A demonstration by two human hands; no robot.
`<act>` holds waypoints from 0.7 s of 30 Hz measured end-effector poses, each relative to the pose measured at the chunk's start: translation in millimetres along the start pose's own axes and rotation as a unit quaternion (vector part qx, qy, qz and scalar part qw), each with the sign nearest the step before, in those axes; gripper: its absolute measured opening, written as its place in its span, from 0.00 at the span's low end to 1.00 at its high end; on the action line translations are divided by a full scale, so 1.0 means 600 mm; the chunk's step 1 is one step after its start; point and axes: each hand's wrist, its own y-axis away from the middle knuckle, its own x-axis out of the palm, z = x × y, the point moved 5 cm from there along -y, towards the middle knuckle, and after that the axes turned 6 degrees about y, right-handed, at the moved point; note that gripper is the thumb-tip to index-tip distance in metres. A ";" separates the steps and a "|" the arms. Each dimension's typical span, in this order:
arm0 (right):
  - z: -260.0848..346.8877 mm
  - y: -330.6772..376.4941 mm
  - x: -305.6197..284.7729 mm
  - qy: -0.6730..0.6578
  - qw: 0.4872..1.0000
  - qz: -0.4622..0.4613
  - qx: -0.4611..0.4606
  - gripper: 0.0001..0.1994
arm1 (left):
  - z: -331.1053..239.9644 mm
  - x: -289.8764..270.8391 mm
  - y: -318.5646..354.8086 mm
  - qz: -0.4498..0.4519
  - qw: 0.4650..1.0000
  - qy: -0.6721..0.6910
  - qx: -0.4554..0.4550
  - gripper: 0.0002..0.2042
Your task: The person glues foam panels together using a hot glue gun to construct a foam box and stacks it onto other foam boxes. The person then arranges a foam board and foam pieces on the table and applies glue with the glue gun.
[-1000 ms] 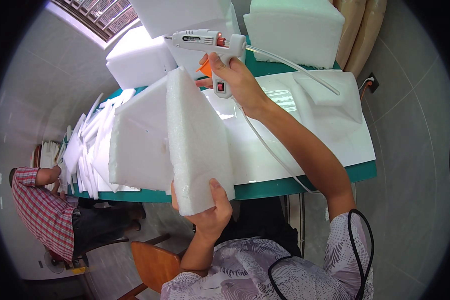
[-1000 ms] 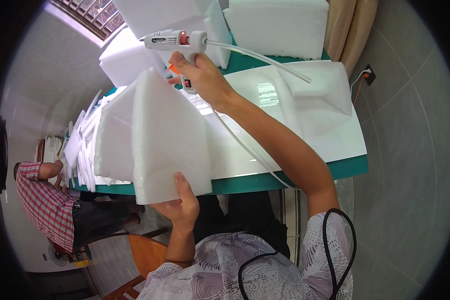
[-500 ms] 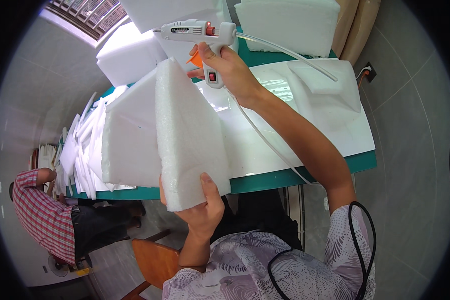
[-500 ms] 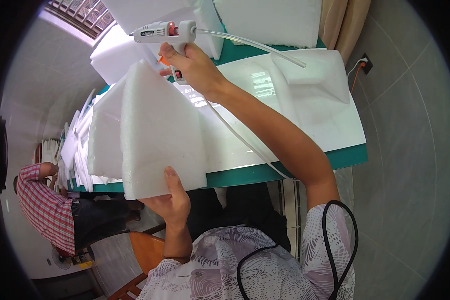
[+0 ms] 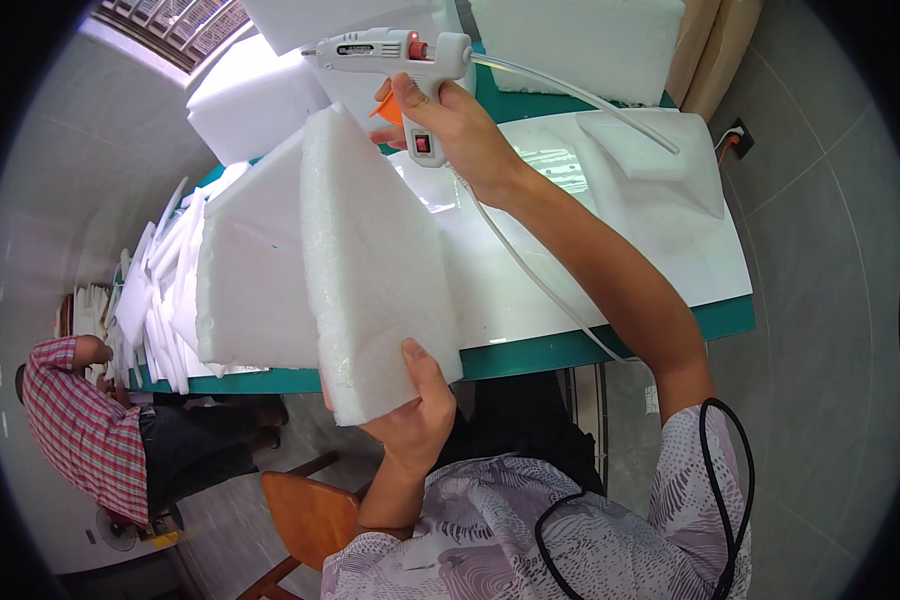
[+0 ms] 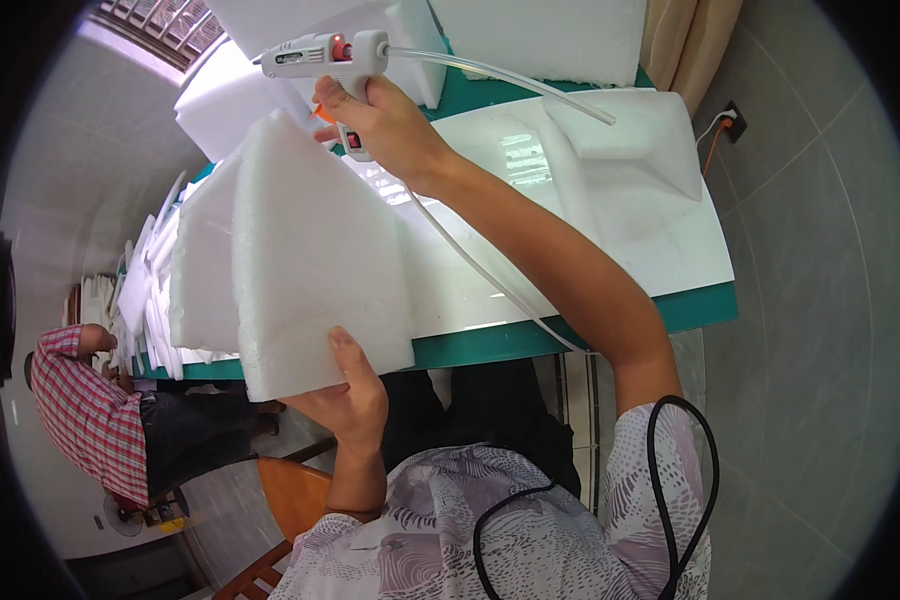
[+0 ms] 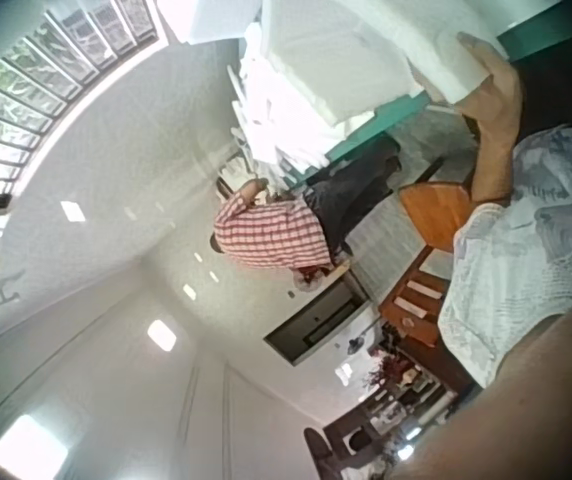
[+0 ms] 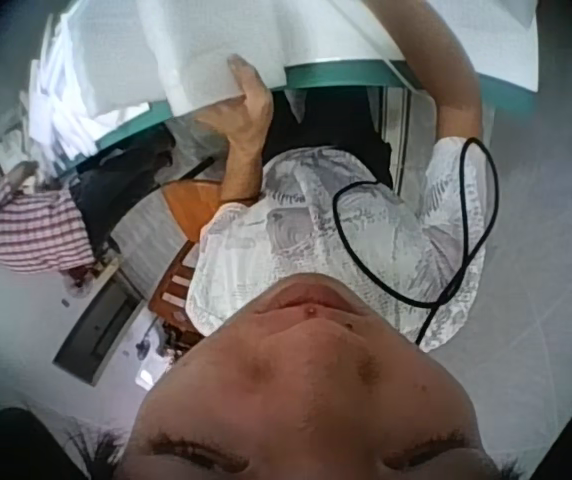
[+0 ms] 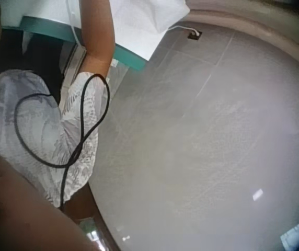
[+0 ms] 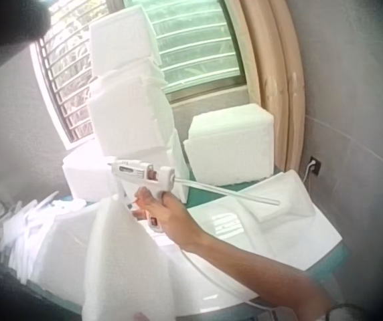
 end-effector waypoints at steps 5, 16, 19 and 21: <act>-0.010 0.002 -0.008 -0.007 1.000 -0.004 0.012 0.30 | 0.004 0.001 0.004 -0.018 1.000 0.021 -0.007 0.35; -0.059 0.069 -0.016 -0.037 0.974 -0.090 0.206 0.28 | 0.003 -0.006 -0.008 -0.014 0.999 -0.022 -0.024 0.30; -0.077 0.084 -0.012 -0.042 0.965 -0.081 0.244 0.28 | 0.001 -0.003 -0.011 -0.002 0.999 -0.030 -0.027 0.30; -0.091 0.087 0.000 -0.052 0.962 -0.060 0.263 0.28 | -0.003 -0.006 -0.014 -0.002 0.999 -0.041 -0.024 0.29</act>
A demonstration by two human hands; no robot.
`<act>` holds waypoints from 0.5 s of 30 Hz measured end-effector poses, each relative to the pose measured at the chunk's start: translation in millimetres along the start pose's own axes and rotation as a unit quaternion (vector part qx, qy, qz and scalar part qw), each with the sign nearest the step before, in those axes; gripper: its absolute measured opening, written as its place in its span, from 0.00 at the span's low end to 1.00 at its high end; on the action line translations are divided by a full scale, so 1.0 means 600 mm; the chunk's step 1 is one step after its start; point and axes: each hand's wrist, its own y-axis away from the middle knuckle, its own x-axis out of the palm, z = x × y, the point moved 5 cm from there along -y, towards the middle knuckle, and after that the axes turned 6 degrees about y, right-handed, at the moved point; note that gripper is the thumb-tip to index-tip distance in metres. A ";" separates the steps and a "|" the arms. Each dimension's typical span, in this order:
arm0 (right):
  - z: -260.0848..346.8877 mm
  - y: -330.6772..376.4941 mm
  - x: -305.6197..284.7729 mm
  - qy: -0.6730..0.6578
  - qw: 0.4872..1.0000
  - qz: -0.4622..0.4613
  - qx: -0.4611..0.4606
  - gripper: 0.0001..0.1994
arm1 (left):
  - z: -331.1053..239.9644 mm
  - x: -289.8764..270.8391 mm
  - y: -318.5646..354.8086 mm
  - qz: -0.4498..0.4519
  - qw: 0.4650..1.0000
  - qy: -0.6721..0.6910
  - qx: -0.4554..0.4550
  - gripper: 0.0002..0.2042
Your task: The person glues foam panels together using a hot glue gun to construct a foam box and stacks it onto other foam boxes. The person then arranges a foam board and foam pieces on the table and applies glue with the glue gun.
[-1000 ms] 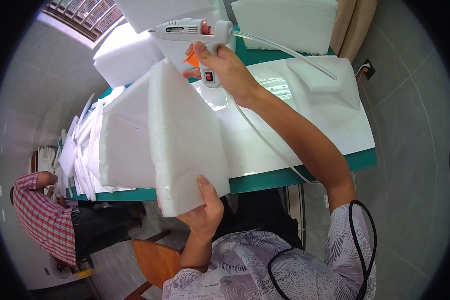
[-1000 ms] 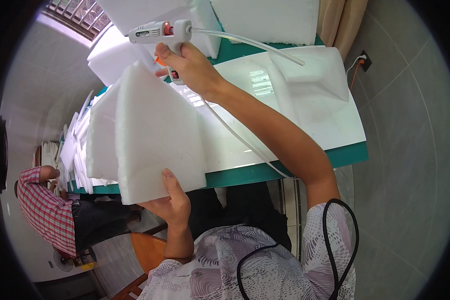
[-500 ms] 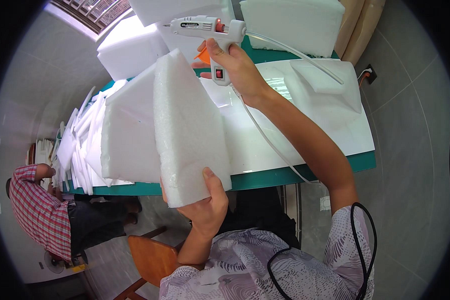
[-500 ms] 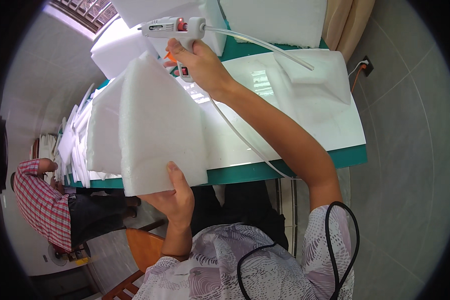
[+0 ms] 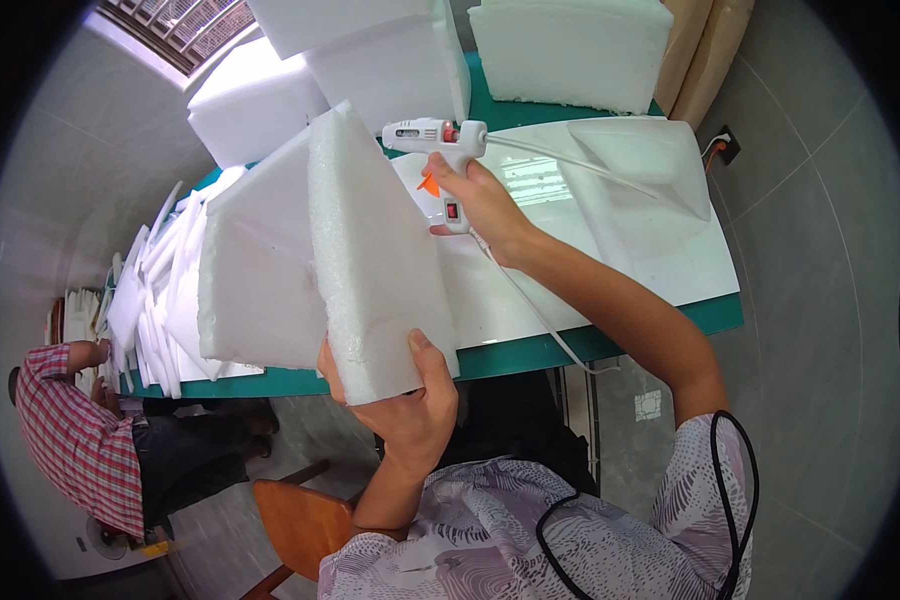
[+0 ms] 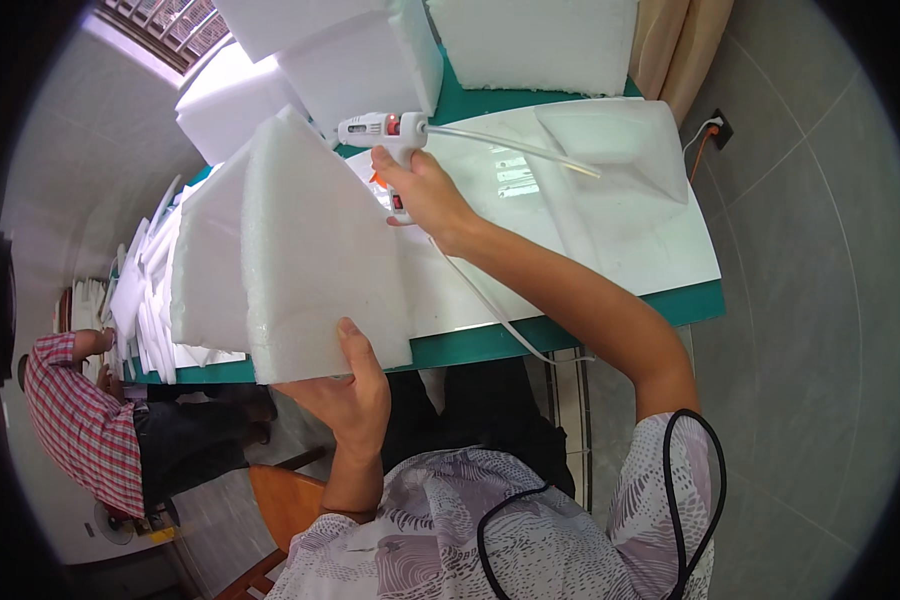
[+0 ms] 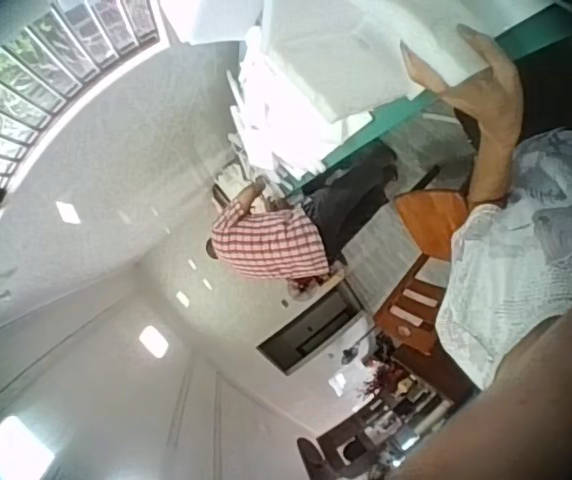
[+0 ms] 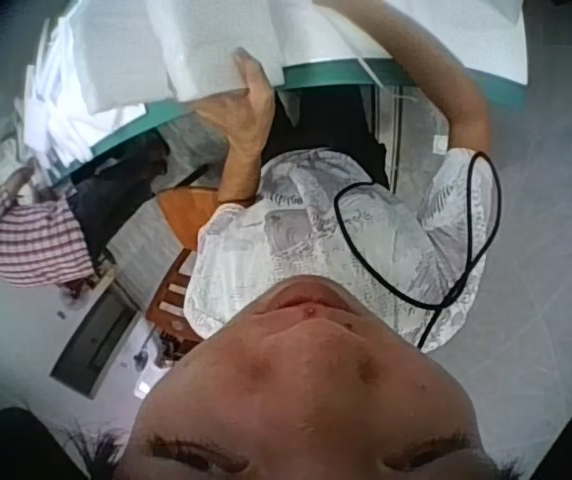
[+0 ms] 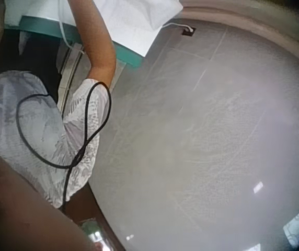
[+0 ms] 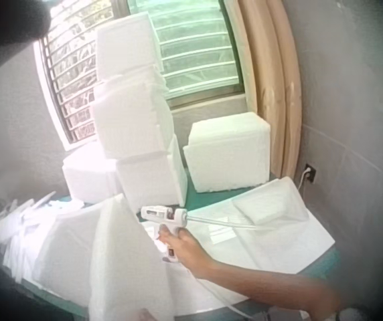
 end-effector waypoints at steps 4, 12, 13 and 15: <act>-0.003 0.003 0.004 0.007 1.000 -0.011 0.013 0.28 | 0.001 0.000 -0.004 0.003 1.000 0.009 0.010 0.29; -0.010 -0.003 0.010 0.022 1.000 0.017 0.011 0.31 | 0.006 0.003 -0.004 -0.002 0.999 0.031 0.018 0.32; -0.010 -0.004 0.013 0.022 1.000 0.018 0.011 0.31 | 0.010 0.002 -0.003 -0.014 0.998 0.052 0.019 0.34; -0.010 -0.005 0.013 0.020 1.000 0.018 0.006 0.33 | 0.011 0.004 -0.001 -0.014 0.998 0.053 0.025 0.34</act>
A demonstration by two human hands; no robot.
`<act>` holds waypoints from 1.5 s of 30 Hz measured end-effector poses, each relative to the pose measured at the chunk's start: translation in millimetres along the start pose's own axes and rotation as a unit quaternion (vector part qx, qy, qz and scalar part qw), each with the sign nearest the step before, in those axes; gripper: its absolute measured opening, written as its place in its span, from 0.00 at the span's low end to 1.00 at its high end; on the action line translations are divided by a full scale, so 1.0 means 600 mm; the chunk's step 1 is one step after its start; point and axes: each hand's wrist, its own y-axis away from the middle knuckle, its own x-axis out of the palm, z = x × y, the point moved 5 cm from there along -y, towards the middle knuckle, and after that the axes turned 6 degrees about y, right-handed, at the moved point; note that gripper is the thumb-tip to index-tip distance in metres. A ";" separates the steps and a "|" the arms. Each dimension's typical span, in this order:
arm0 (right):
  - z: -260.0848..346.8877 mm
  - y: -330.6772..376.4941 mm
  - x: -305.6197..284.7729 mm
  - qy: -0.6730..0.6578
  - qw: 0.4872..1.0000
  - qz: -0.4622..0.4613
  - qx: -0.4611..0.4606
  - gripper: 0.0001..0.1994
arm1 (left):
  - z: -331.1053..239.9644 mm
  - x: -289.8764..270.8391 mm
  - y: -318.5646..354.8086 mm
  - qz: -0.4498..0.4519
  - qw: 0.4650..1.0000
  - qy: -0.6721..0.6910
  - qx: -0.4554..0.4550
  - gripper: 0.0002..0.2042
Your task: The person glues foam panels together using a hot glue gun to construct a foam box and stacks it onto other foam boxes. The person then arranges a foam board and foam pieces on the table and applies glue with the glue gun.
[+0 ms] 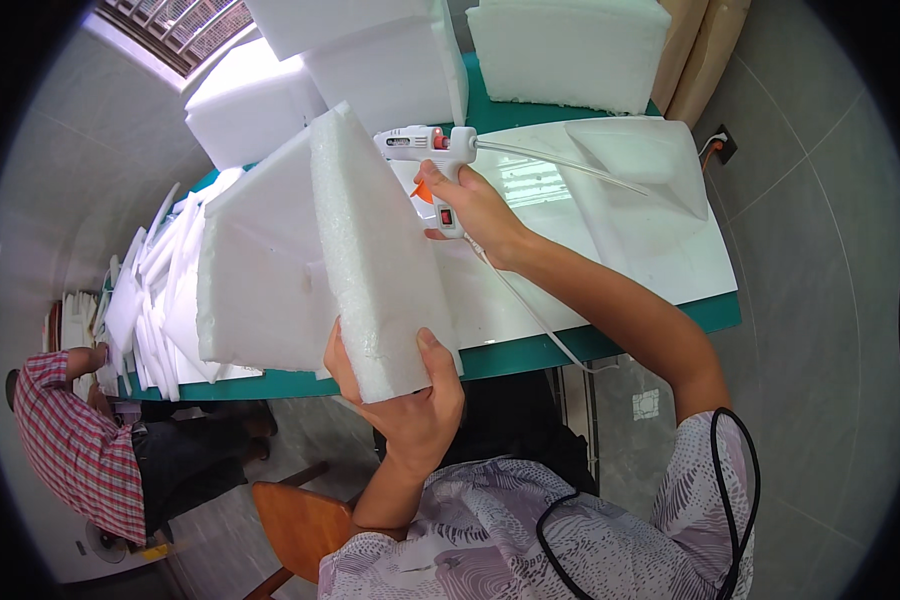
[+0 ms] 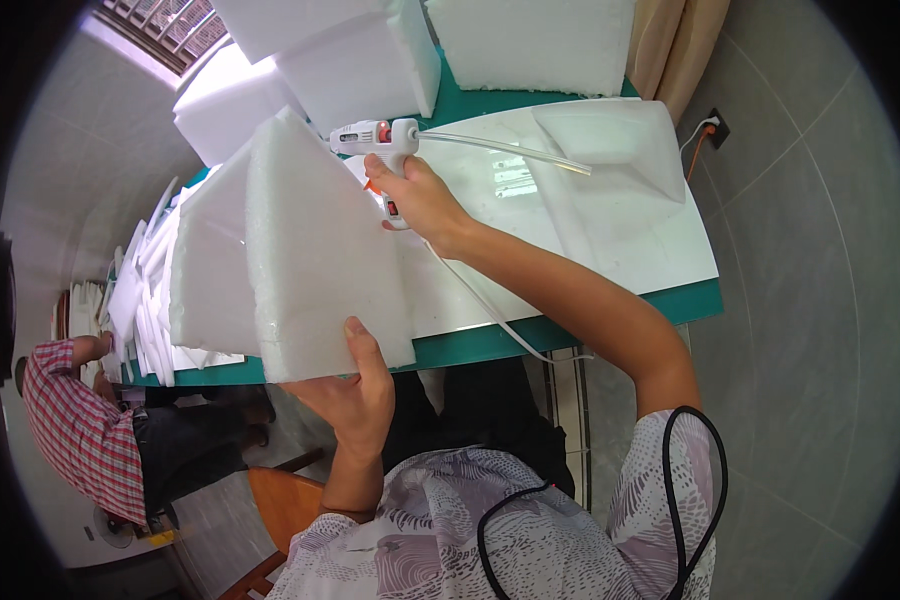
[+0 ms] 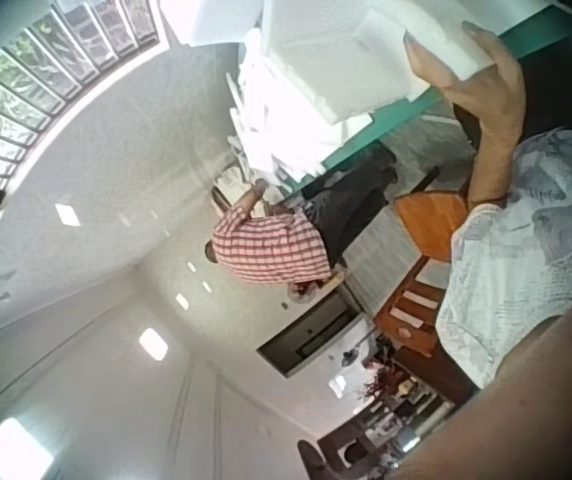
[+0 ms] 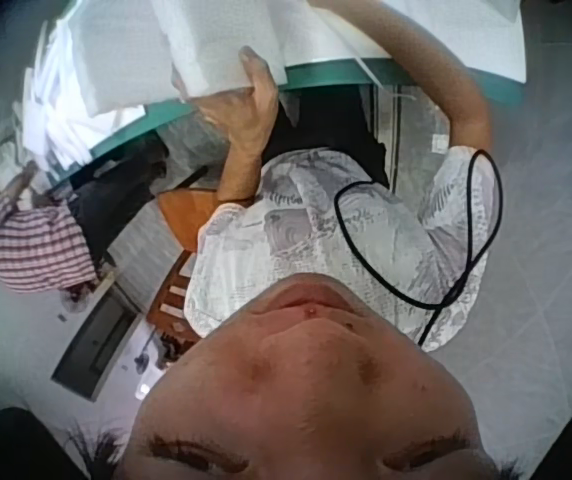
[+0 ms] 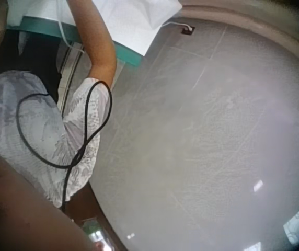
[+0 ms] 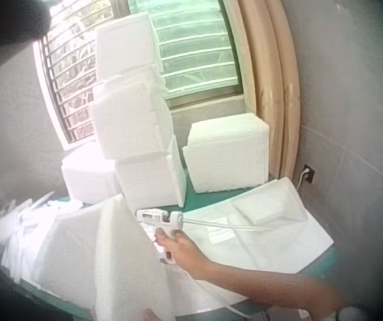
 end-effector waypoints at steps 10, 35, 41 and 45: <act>-0.004 -0.001 -0.002 0.018 1.000 0.014 -0.019 0.35 | -0.006 0.005 0.002 0.010 1.000 -0.004 0.006 0.34; 0.058 0.012 -0.021 0.033 0.989 -0.056 -0.131 0.24 | -0.032 -0.002 -0.013 -0.018 0.998 -0.030 0.044 0.36; 0.090 0.015 -0.017 0.037 0.981 -0.052 -0.182 0.28 | -0.038 -0.016 -0.019 -0.011 0.999 -0.011 0.048 0.43; 0.133 0.005 -0.017 0.044 0.971 -0.041 -0.231 0.28 | -0.050 -0.050 -0.044 0.009 0.995 0.094 0.029 0.44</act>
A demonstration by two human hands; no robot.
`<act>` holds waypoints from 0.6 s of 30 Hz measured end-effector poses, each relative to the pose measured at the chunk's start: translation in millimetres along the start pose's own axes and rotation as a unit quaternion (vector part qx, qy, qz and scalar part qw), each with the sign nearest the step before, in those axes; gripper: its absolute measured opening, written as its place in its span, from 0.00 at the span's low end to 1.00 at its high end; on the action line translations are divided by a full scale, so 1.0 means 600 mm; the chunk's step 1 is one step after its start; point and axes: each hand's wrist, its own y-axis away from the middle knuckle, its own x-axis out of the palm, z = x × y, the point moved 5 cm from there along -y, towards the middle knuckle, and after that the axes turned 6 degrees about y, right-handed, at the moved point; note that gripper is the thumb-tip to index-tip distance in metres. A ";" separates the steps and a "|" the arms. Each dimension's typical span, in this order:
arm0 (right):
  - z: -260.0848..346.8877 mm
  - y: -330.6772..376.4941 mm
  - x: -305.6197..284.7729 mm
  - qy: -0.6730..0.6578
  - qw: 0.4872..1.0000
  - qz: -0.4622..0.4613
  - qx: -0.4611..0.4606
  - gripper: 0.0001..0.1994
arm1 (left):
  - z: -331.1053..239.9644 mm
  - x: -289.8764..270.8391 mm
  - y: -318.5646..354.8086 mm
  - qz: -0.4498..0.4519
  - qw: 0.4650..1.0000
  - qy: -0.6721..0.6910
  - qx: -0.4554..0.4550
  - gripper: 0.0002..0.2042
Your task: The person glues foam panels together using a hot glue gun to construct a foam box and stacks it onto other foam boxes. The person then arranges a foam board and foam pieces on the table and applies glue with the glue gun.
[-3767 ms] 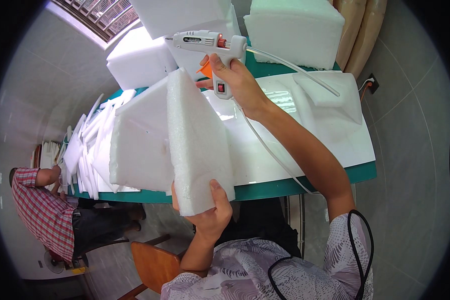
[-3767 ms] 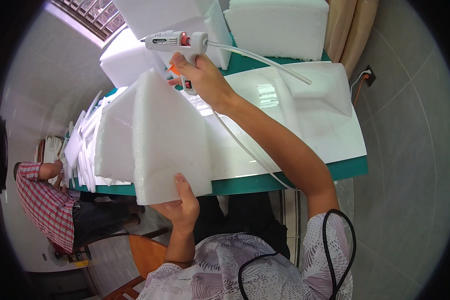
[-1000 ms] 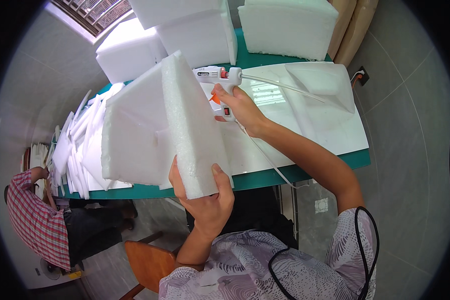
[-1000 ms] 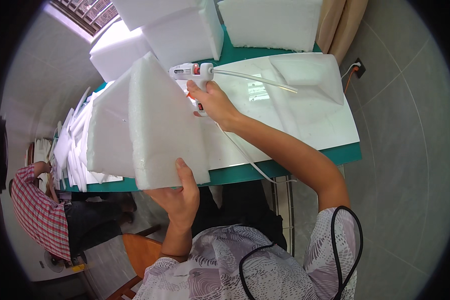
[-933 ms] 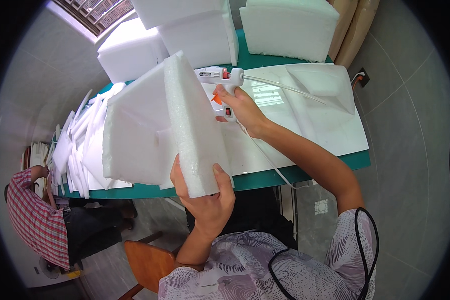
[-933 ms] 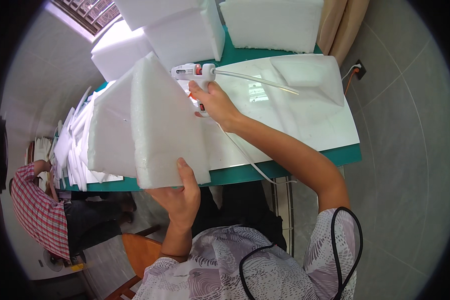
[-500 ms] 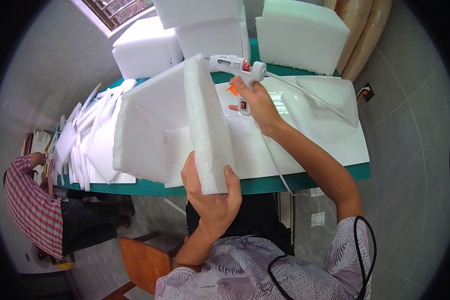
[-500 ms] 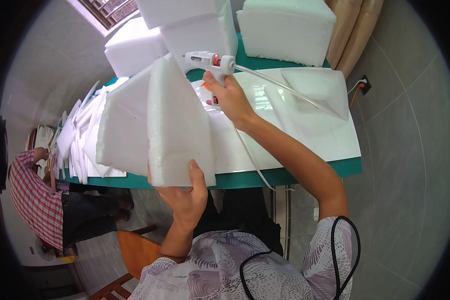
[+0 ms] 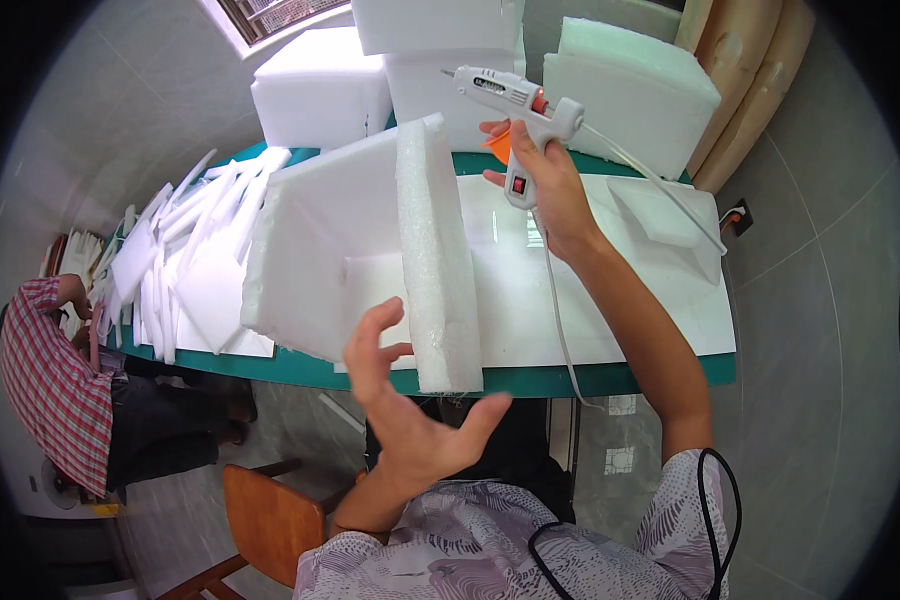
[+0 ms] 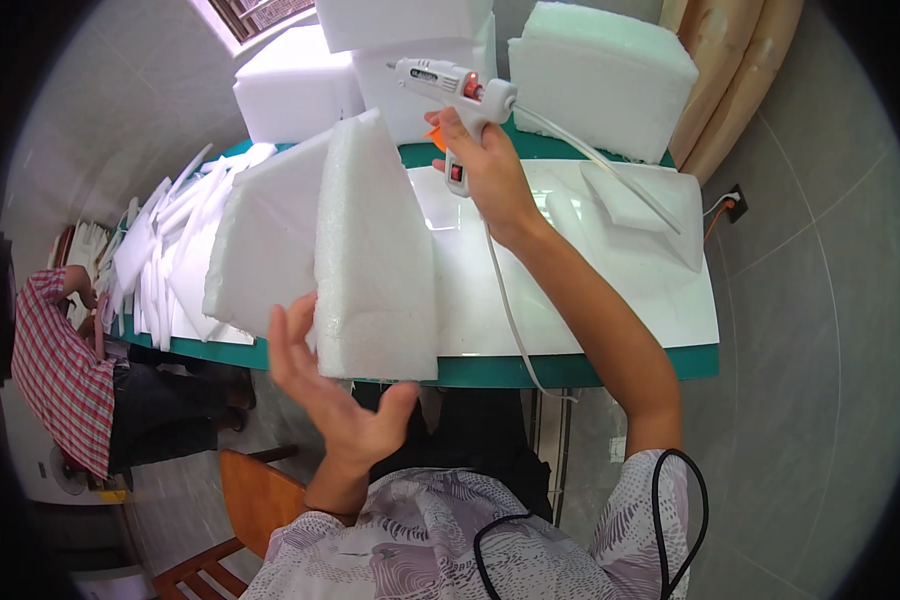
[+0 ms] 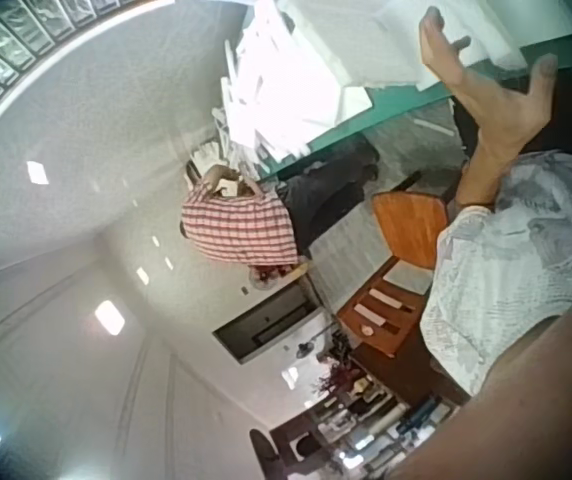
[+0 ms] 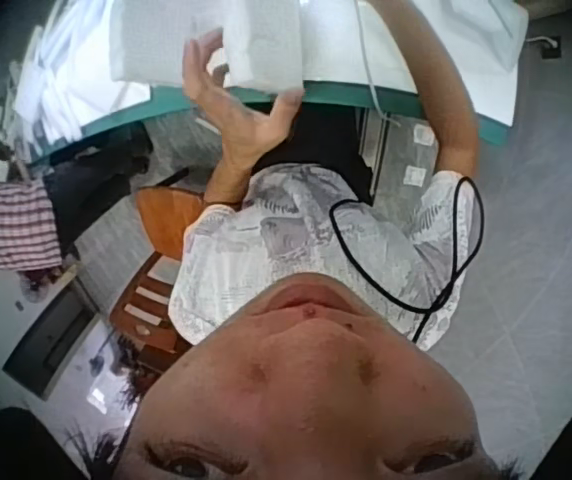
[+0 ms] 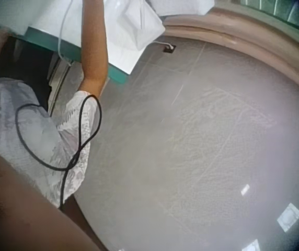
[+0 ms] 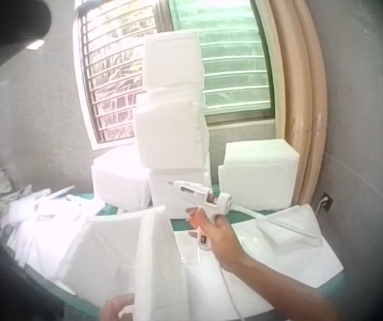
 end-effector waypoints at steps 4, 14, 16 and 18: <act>0.009 -0.011 0.004 0.029 0.999 0.016 -0.012 0.24 | -0.008 -0.056 -0.049 -0.034 0.995 0.097 0.008 0.37; 0.024 -0.004 -0.012 0.042 0.999 -0.007 -0.005 0.24 | 0.042 -0.068 -0.316 0.293 0.943 -0.097 0.122 0.22; 0.022 -0.002 -0.012 0.068 0.998 0.008 -0.001 0.23 | 0.102 -0.046 -0.345 0.327 0.932 -0.127 0.095 0.26; 0.028 0.009 -0.021 0.075 0.997 0.014 -0.002 0.22 | 0.138 -0.020 -0.357 0.362 0.918 -0.148 0.071 0.30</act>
